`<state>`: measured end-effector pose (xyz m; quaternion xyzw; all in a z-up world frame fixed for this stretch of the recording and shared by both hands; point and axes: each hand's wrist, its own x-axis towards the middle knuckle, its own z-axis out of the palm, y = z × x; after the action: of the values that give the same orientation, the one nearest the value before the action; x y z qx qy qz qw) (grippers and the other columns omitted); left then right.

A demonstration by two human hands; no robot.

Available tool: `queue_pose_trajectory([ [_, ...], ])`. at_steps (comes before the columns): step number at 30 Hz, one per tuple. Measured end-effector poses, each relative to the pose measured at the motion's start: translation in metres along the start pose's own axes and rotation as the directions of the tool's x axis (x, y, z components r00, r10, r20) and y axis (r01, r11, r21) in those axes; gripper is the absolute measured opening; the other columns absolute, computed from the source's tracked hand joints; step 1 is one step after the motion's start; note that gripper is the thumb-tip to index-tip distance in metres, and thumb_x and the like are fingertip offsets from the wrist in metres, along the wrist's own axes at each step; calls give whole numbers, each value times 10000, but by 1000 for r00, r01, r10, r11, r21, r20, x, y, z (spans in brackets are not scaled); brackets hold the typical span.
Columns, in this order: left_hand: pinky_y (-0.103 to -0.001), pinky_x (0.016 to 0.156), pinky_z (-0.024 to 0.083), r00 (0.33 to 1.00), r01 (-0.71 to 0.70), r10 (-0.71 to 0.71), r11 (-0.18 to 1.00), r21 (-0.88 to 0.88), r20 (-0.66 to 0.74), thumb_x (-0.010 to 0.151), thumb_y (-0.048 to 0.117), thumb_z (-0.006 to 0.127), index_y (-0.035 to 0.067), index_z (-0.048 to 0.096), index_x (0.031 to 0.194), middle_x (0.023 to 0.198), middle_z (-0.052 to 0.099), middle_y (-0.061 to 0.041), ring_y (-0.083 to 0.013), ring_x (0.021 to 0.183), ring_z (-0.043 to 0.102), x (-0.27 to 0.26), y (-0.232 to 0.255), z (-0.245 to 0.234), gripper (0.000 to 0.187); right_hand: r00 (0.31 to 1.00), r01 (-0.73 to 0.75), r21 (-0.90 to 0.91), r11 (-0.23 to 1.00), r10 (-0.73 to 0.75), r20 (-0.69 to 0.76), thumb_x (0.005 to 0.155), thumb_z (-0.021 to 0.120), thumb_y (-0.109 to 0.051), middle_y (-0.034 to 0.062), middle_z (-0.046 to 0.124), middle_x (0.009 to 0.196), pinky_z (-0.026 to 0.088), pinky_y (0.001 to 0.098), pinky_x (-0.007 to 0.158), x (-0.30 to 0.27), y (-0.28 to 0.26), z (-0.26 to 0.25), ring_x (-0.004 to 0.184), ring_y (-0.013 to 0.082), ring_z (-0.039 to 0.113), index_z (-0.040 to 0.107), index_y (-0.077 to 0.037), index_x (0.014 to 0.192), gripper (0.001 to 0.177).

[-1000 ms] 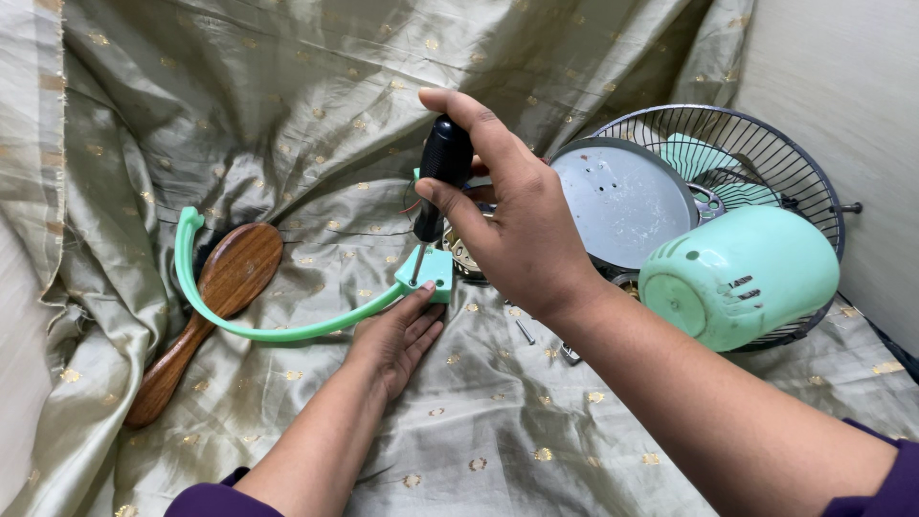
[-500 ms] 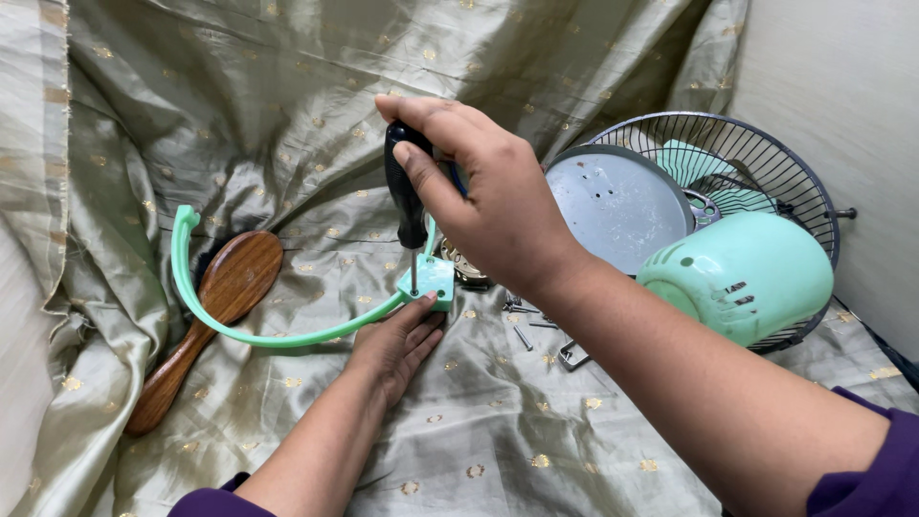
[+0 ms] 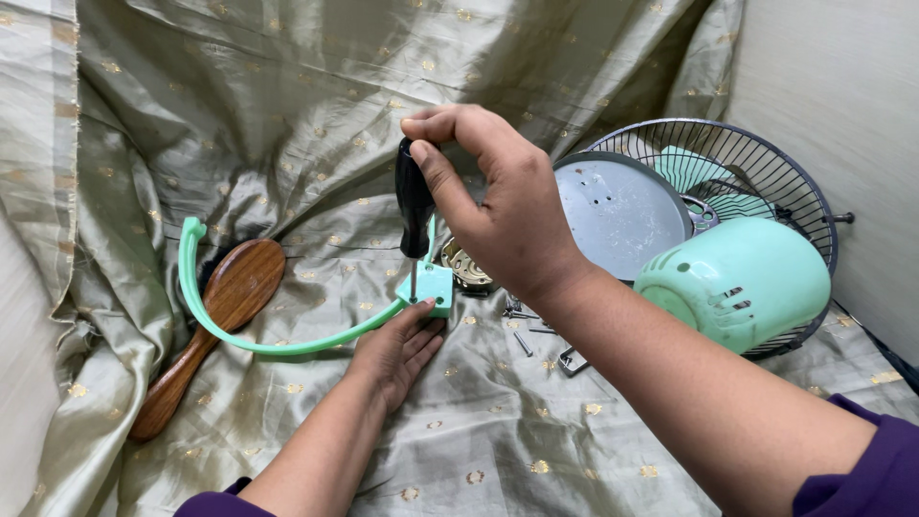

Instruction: The person assembles a light green plastic fan component using a screwdriver. They align the curved plastic piece with a metal housing, insert screws, and tighten them to secure the parts together.

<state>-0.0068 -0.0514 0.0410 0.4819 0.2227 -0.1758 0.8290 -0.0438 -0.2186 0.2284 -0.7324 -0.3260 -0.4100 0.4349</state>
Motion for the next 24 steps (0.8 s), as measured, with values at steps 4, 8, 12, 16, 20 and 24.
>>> queue_pose_trajectory([
  [4,-355,1014,581,1000,-11,11,1000,0,30,814,152,797,16,640,1199,1192,728,-114,-242,1142,710,2,-2,-2,438,992,-122,-16,992,122,26,974,795,-182,51,676,1027,590,279,878,2,-3,2,951,147,701,709,-32,1069,197],
  [8,-354,1003,589,1000,-8,8,1000,-12,29,815,156,794,16,644,1199,1192,731,-112,-240,1148,712,3,-2,-3,436,985,-167,-118,979,171,18,909,886,-243,96,659,1018,595,281,835,6,-8,3,909,162,695,765,-40,1009,256],
  [12,-357,992,590,1000,-9,10,1000,-23,22,817,155,798,4,646,1192,1184,735,-123,-252,1147,712,2,-1,-3,432,995,-79,31,996,77,69,939,810,-190,67,668,1136,571,278,944,8,-11,0,1045,143,689,719,-40,1151,275],
  [16,-358,995,586,1000,-12,12,1000,-21,26,815,152,795,-2,651,1191,1184,733,-122,-255,1146,715,1,0,-2,431,988,-92,90,992,80,129,931,773,-156,56,679,1183,563,275,988,10,-10,2,1095,144,686,701,-50,1249,342],
  [20,-348,1005,582,999,-23,23,1000,-2,47,819,156,794,-1,651,1196,1191,734,-122,-245,1150,711,0,-1,-2,433,936,-300,-212,930,330,124,846,899,-249,123,666,1042,575,294,863,13,-13,9,925,214,669,744,-51,1146,392],
  [24,-343,1007,575,998,-21,22,1000,-14,59,827,169,792,-3,643,1198,1195,729,-124,-243,1148,707,-2,-1,-3,435,999,53,-78,996,-52,10,1014,765,-92,86,642,1211,548,307,1009,17,-17,14,1141,182,664,687,-1,1144,177],
])
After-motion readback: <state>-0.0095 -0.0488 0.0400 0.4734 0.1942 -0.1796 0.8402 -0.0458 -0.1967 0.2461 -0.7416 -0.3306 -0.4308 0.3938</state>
